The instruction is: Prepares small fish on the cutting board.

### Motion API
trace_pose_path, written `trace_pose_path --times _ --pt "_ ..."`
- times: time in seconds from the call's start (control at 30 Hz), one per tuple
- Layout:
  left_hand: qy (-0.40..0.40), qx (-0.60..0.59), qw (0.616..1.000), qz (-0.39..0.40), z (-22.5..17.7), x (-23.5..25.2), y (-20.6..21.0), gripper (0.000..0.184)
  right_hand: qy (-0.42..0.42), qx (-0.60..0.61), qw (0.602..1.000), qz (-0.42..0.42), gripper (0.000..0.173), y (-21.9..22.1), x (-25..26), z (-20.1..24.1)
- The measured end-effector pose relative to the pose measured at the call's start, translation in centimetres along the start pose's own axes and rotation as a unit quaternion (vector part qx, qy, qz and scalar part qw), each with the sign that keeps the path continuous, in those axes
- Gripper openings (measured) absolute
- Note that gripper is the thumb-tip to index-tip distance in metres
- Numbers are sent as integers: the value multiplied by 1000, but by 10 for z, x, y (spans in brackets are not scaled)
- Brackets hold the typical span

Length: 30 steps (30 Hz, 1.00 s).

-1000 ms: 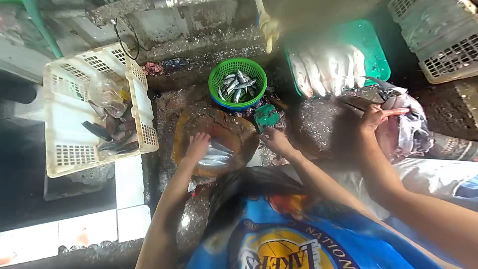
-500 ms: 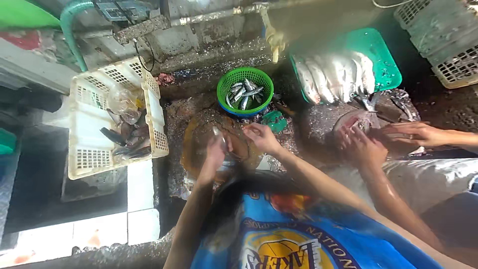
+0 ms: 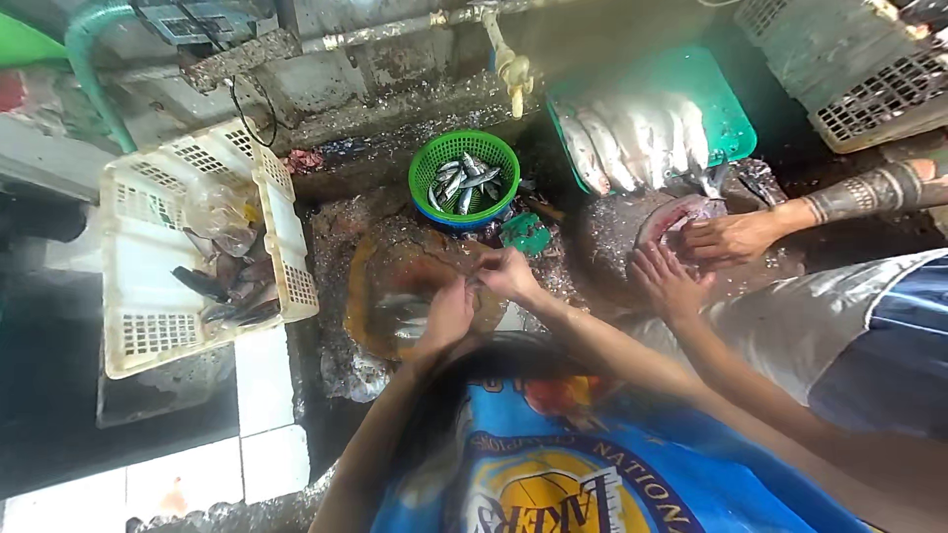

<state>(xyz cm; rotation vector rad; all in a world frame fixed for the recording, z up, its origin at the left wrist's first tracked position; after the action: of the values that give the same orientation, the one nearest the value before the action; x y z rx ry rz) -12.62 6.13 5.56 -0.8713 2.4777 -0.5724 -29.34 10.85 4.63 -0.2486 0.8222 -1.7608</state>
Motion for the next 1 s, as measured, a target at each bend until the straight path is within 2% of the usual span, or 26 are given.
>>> trace_pose_path --times 0.13,0.23,0.3,0.4,0.5,0.6,0.73,0.8,0.83,0.87,0.9,0.93,1.0 --pt "-16 -2 1000 -20 -1 -1 0 42 -47 29 995 -88 25 7 -3 2" --pt "-35 17 999 -37 -5 -1 -2 49 -147 -31 971 -188 17 19 -7 -4" --pt "-35 20 996 -85 -13 -3 -1 49 -175 -91 968 -156 18 22 -11 1" --pt "-42 9 990 -138 -21 -1 2 53 -106 -53 989 -84 22 29 -9 13" --pt "-17 2 992 -125 -25 0 6 49 -54 25 993 -106 30 28 -11 23" --pt "13 6 991 -134 -27 -1 10 48 -45 32 992 -111 36 23 -13 26" --pt "-28 20 998 -47 -21 1 -6 53 -72 60 995 -28 40 1 -21 11" --pt "-69 1 998 -5 -14 13 -31 52 -28 132 990 30 41 -23 -23 -4" --pt "-66 -22 997 -19 -15 18 -44 48 1 154 988 29 43 -35 -24 -13" --pt "-36 -49 997 -49 -20 22 -55 44 27 145 989 8 44 -46 -23 -24" --pt "14 -77 994 -73 -27 24 -67 48 51 101 993 -25 45 -53 -20 -36" --pt "64 -108 989 -81 -33 27 -78 63 86 47 994 -42 49 -58 -15 -47" --pt "145 -162 970 -105 -40 39 -94 83 168 7 986 -17 70 -56 -6 -71"
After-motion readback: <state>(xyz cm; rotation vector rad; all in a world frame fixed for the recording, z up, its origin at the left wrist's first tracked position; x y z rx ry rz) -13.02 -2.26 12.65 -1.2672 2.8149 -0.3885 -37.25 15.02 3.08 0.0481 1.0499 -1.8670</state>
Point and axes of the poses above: each hand's wrist, its own x-axis towards the middle knuckle, its own y-axis out of the palm, z = x × y, the point moved 1 cm from there along x, towards the middle knuckle, and after that the axes turned 15 degrees about -x, right-handed, at the moved point
